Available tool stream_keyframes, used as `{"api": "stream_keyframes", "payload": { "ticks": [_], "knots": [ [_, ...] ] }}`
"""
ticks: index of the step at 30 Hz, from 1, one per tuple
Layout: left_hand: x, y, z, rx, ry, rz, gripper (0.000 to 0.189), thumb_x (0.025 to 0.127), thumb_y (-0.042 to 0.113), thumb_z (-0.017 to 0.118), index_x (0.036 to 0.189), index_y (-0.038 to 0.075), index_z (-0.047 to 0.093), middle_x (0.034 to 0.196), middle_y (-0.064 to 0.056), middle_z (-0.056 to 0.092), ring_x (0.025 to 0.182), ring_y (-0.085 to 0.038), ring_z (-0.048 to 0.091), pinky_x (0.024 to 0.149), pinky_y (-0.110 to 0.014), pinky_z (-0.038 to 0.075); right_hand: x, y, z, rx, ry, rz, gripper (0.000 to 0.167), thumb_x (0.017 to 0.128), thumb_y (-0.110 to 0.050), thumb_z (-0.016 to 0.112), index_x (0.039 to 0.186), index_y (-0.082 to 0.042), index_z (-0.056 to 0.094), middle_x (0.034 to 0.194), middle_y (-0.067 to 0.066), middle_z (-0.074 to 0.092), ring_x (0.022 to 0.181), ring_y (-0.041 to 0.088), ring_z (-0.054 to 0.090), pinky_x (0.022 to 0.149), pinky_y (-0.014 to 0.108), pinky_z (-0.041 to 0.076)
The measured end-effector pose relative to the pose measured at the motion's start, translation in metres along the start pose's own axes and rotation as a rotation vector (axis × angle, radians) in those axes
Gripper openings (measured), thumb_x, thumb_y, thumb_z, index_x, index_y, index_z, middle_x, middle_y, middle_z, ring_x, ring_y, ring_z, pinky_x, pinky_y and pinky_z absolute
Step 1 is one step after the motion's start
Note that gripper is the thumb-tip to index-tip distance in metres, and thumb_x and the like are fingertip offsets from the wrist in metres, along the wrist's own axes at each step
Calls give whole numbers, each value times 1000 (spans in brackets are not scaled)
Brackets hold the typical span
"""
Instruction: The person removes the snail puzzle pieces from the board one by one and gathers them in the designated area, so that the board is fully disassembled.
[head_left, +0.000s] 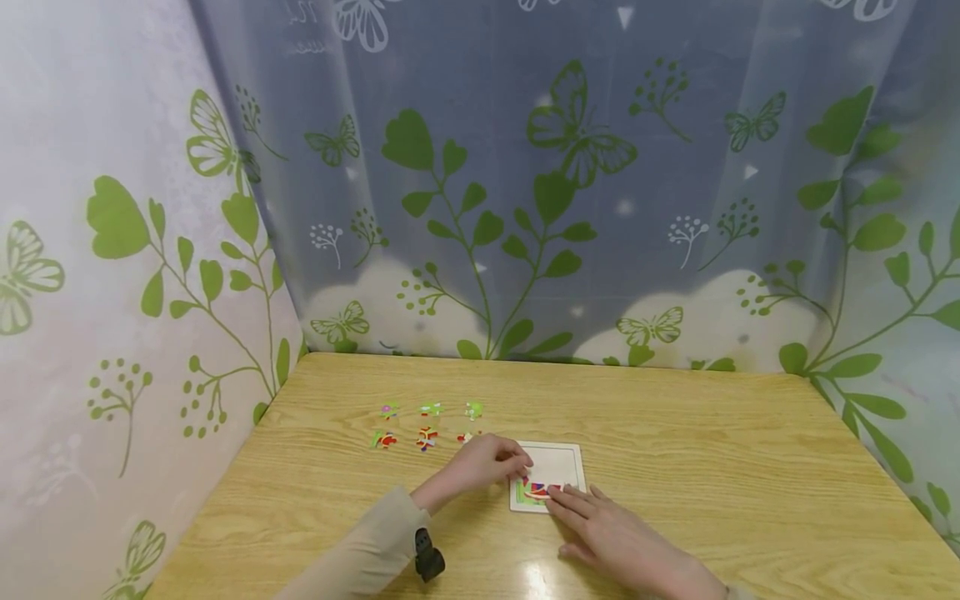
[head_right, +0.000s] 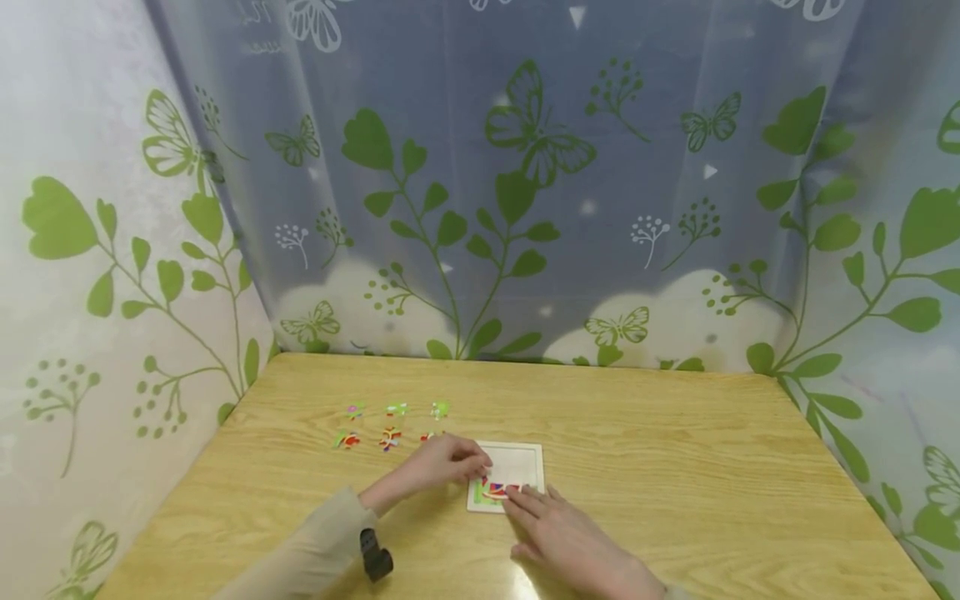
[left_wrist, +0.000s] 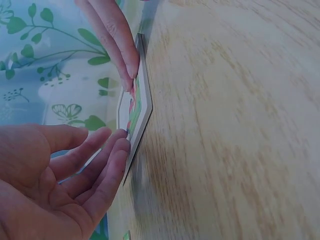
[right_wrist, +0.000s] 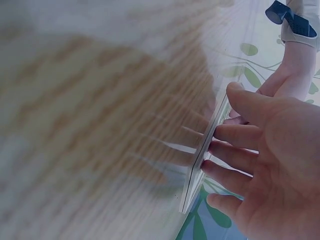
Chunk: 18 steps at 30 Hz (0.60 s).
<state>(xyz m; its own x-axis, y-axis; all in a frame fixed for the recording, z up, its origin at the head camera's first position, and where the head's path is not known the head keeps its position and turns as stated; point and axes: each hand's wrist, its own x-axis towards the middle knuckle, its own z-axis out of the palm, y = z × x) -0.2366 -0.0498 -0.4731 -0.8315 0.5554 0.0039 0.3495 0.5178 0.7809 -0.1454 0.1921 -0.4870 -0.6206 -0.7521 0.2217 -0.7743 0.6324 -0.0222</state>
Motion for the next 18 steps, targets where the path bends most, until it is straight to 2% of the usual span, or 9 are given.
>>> {"api": "stream_keyframes", "payload": {
  "ticks": [8, 12, 15, 18],
  "knots": [
    [1, -1, 2, 40, 13, -8, 15, 100, 15, 65, 102, 7, 78, 89, -3, 76, 73, -10, 66, 60, -17, 48, 1, 0, -1, -14, 0, -6, 55, 101, -40, 61, 137, 2, 61, 142, 17, 58, 126, 36, 59, 102, 56, 48],
    [2, 1, 1, 51, 23, 0, 14, 99, 16, 66, 103, 9, 78, 91, 0, 76, 74, -4, 61, 64, -19, 48, 2, -1, -1, -15, -7, -3, 56, 101, -40, 61, 137, 1, 60, 142, 17, 59, 126, 36, 59, 103, 56, 48],
    [2, 2, 0, 41, 21, 11, 12, 97, 14, 68, 103, 9, 78, 94, 0, 76, 78, -4, 62, 70, -21, 51, 2, -1, -2, -14, -17, 6, 56, 100, -40, 61, 138, 1, 60, 142, 17, 59, 126, 36, 59, 103, 56, 48],
    [2, 2, 0, 8, 3, 19, 13, 93, 8, 72, 105, 7, 77, 94, -2, 76, 83, -10, 67, 75, -23, 54, 2, -2, -3, -5, -33, 18, 56, 101, -40, 61, 138, 1, 59, 142, 17, 59, 127, 36, 59, 104, 56, 47]
  ]
}}
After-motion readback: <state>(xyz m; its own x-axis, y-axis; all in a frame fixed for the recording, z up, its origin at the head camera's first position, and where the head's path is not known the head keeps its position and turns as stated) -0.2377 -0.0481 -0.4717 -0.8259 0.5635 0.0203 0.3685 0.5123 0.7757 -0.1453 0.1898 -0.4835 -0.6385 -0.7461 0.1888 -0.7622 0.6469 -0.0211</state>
